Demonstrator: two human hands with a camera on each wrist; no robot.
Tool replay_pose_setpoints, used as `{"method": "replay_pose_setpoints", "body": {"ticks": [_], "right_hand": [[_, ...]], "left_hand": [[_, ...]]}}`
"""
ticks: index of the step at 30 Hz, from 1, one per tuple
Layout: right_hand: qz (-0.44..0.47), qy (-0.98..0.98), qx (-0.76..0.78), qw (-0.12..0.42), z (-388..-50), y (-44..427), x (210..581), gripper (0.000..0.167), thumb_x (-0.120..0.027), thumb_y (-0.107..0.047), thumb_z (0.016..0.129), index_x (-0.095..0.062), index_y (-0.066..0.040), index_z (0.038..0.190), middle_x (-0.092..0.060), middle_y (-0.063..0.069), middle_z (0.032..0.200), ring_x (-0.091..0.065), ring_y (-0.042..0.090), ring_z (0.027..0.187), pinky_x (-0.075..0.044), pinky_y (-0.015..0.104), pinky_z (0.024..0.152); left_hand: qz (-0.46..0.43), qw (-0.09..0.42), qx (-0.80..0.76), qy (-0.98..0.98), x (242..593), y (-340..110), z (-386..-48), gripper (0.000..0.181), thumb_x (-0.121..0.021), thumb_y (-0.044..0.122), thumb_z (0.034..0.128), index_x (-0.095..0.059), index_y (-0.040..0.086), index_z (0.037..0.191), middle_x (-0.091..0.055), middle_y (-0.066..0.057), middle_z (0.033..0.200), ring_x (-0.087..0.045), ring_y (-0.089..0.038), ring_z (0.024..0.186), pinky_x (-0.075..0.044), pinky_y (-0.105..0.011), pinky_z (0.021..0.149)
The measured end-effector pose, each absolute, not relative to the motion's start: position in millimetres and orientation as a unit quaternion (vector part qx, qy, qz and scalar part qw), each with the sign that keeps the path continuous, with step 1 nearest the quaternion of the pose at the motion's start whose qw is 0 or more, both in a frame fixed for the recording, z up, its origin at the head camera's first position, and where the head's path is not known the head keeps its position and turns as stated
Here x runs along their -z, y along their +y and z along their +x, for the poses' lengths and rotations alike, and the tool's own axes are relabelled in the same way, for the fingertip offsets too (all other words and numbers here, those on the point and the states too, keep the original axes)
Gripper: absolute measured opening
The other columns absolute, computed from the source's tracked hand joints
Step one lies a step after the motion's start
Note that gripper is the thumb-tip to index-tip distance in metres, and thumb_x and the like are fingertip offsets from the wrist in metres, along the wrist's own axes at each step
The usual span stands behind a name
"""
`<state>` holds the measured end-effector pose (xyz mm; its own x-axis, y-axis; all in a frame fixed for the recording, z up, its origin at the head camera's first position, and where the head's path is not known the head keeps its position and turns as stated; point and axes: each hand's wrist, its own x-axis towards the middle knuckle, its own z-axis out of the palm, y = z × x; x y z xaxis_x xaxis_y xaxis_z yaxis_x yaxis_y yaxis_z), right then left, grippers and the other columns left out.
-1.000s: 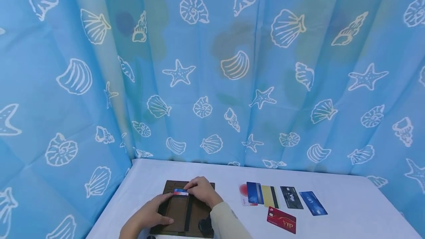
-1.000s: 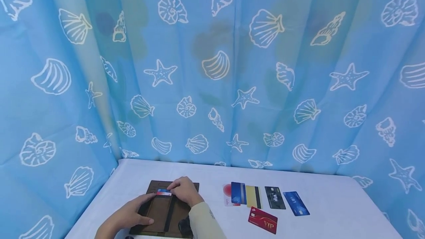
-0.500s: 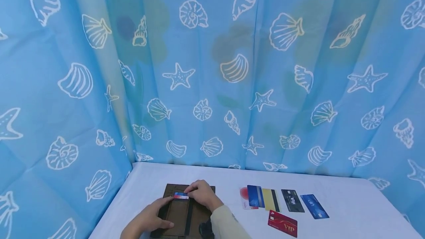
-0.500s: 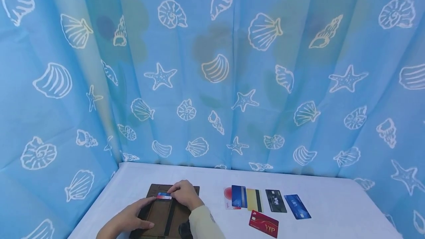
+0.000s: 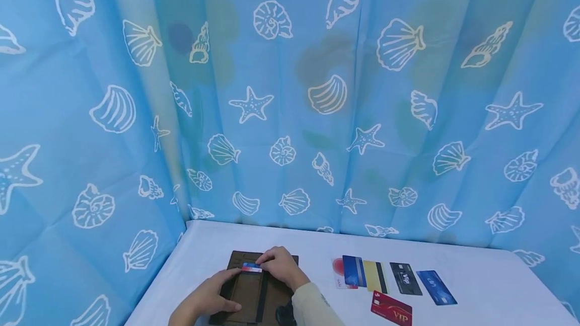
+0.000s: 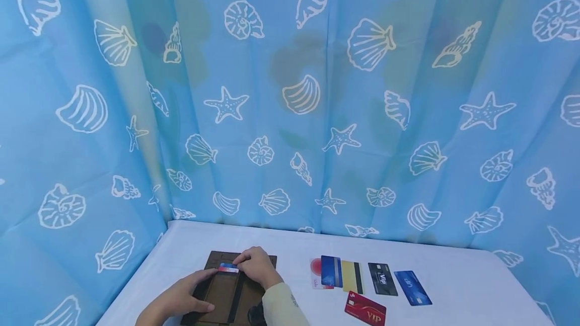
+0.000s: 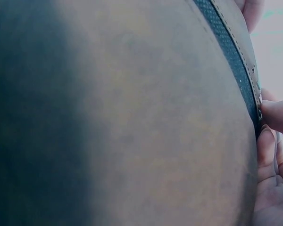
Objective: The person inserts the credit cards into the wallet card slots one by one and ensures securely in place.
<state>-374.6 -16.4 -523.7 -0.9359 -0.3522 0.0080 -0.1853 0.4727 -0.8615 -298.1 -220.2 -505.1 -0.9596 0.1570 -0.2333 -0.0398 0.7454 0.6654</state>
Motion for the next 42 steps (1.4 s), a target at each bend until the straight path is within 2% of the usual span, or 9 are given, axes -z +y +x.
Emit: {"method": "replay_pose_setpoints", "body": {"ticks": [6,12,23,29,36,42], "right_hand": [[-0.157,0.852,0.494,0.076,-377.7,-15.8,520.9,0.016,-0.065,-0.006,0.091,-0.08,-0.014,0.089,-0.065,0.001,0.101,-0.056,0.02,0.094,-0.051,0.051,0.089],[-0.149,0.849,0.497,0.099,-376.3,-16.1,522.9,0.016,-0.065,-0.006,0.091,-0.08,-0.014,0.089,-0.065,0.0,0.099,-0.056,0.019,0.093,-0.051,0.05,0.089],[-0.154,0.849,0.494,0.103,-376.6,-20.8,523.6,0.016,-0.065,-0.007,0.091,-0.08,-0.014,0.091,-0.066,0.0,0.102,-0.058,0.019,0.095,-0.051,0.052,0.092],[-0.153,0.849,0.488,0.136,-369.9,-12.5,516.8,0.012,-0.068,-0.017,0.093,-0.078,-0.012,0.095,-0.068,0.001,0.1,-0.059,0.02,0.092,-0.052,0.052,0.089],[-0.167,0.837,0.506,0.123,-365.5,-5.2,502.7,0.023,-0.07,-0.022,0.092,-0.071,-0.007,0.11,-0.066,0.003,0.099,-0.061,0.019,0.087,-0.058,0.043,0.083],[-0.182,0.832,0.504,0.146,-358.7,0.8,485.3,0.033,-0.073,-0.021,0.09,-0.067,-0.004,0.118,-0.064,0.004,0.099,-0.061,0.019,0.088,-0.059,0.043,0.083]], "left_hand": [[0.034,0.13,-0.359,0.923,504.1,-219.1,-301.1,0.077,-0.088,0.023,0.0726,-0.053,0.009,0.14,-0.052,-0.023,0.141,-0.045,-0.049,0.131,-0.039,-0.069,0.103],[0.014,0.143,-0.352,0.925,506.4,-217.6,-300.2,0.078,-0.089,0.024,0.0706,-0.054,0.007,0.138,-0.054,-0.023,0.139,-0.047,-0.048,0.128,-0.04,-0.068,0.103],[0.02,0.144,-0.354,0.924,505.3,-224.1,-298.6,0.077,-0.088,0.025,0.072,-0.053,0.009,0.139,-0.053,-0.023,0.141,-0.045,-0.049,0.131,-0.039,-0.069,0.104],[0.028,0.151,-0.352,0.923,511.4,-220.1,-298.8,0.078,-0.088,0.028,0.0723,-0.053,0.008,0.14,-0.053,-0.023,0.141,-0.046,-0.048,0.131,-0.039,-0.069,0.104],[0.042,0.133,-0.36,0.922,511.7,-216.8,-298.2,0.079,-0.089,0.025,0.0703,-0.054,0.009,0.139,-0.053,-0.022,0.14,-0.046,-0.048,0.131,-0.039,-0.069,0.103],[0.031,0.13,-0.353,0.926,510.3,-219.0,-296.3,0.08,-0.09,0.025,0.0692,-0.054,0.009,0.139,-0.054,-0.022,0.141,-0.046,-0.048,0.132,-0.04,-0.068,0.104]]}}
